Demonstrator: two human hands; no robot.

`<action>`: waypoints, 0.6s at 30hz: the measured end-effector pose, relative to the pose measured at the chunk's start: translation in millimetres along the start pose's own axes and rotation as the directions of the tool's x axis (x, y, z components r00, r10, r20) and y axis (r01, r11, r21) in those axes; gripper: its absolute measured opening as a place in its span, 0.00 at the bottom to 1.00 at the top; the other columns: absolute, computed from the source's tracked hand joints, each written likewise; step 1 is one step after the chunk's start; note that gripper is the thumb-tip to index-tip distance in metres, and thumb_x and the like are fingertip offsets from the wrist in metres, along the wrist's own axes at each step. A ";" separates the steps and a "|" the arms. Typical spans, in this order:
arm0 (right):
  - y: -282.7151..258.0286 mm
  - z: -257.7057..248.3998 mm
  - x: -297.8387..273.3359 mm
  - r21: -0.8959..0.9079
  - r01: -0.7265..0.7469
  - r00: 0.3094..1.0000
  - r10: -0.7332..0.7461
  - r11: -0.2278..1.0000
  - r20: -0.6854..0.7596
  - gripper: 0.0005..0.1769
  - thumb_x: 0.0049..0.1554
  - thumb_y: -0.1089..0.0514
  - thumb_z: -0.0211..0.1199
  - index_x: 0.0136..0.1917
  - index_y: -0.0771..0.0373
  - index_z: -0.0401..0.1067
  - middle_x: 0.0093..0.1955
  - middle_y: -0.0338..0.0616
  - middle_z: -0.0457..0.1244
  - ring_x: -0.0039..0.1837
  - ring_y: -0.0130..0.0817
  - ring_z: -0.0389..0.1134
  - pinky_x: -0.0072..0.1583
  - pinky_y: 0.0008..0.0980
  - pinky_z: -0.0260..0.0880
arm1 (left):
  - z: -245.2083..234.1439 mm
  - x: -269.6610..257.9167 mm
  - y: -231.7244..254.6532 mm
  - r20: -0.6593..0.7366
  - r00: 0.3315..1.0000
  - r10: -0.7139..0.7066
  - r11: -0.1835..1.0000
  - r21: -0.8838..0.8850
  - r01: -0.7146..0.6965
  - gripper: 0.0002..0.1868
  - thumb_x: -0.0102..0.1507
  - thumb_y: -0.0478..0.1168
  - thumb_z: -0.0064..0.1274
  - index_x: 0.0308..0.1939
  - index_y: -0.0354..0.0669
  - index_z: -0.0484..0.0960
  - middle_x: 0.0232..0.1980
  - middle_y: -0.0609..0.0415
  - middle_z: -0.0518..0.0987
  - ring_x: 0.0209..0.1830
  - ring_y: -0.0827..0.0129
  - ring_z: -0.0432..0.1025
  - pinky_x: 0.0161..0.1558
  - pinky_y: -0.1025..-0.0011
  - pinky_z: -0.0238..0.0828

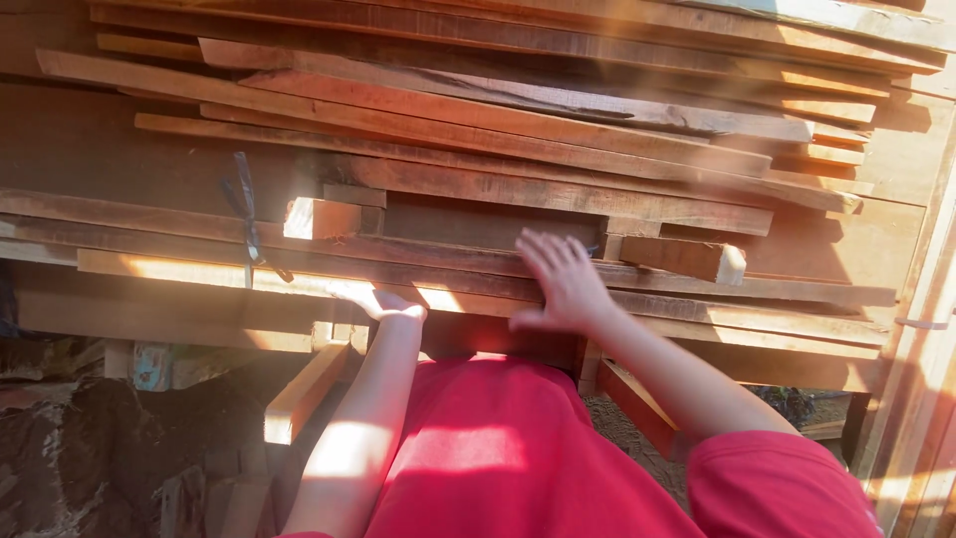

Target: Bundling multiple wood planks together using plastic straps.

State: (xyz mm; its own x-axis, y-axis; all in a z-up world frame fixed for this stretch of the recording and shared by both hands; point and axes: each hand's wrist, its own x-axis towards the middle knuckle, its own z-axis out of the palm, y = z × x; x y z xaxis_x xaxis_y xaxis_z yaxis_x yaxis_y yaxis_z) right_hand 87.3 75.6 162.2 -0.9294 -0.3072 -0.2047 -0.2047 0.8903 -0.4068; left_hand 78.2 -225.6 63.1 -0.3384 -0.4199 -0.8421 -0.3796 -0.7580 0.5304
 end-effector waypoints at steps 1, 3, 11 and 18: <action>-3.8 12.2 -15.9 -0.158 0.028 0.997 -0.015 0.987 0.080 0.69 0.41 0.14 0.59 0.82 0.56 0.50 0.81 0.50 0.48 0.79 0.53 0.49 0.73 0.60 0.50 | 3.1 -3.3 -0.6 0.004 1.000 0.022 1.000 -0.006 -0.022 0.53 0.59 0.79 0.30 0.83 0.67 0.36 0.85 0.63 0.31 0.85 0.66 0.30 0.79 0.62 0.24; -1.3 32.7 -36.2 -0.307 0.059 0.987 -0.010 0.950 0.159 0.77 0.35 0.10 0.61 0.84 0.55 0.46 0.86 0.48 0.41 0.85 0.56 0.38 0.77 0.66 0.40 | 4.0 -11.9 -2.1 0.011 0.999 0.042 0.999 -0.005 -0.042 0.52 0.60 0.79 0.30 0.82 0.67 0.36 0.85 0.65 0.31 0.85 0.67 0.30 0.79 0.63 0.23; 26.2 49.8 -30.1 -0.280 -0.019 0.998 0.034 0.960 0.049 0.67 0.35 0.29 0.69 0.83 0.48 0.51 0.71 0.52 0.55 0.68 0.51 0.60 0.64 0.56 0.58 | 15.9 -33.9 -3.0 0.038 0.985 0.167 0.986 -0.006 -0.167 0.48 0.63 0.78 0.29 0.82 0.72 0.37 0.85 0.71 0.29 0.85 0.75 0.28 0.79 0.68 0.17; 41.4 -16.2 2.7 0.257 -0.311 0.920 0.223 0.915 0.322 0.51 0.56 0.18 0.53 0.74 0.59 0.65 0.66 0.57 0.65 0.68 0.56 0.66 0.67 0.53 0.65 | 28.2 -53.8 6.4 0.078 0.965 0.250 0.968 -0.052 -0.246 0.45 0.64 0.77 0.29 0.82 0.74 0.37 0.84 0.76 0.28 0.85 0.79 0.27 0.80 0.72 0.13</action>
State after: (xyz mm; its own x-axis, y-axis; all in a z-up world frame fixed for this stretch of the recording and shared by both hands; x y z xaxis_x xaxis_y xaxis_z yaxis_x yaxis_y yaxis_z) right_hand 71.4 117.0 159.3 -0.8020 -0.1925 -0.5654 0.1812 0.8237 -0.5373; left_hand 69.7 -193.7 114.6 -0.4888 -0.5555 -0.6726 -0.2391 -0.6562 0.7157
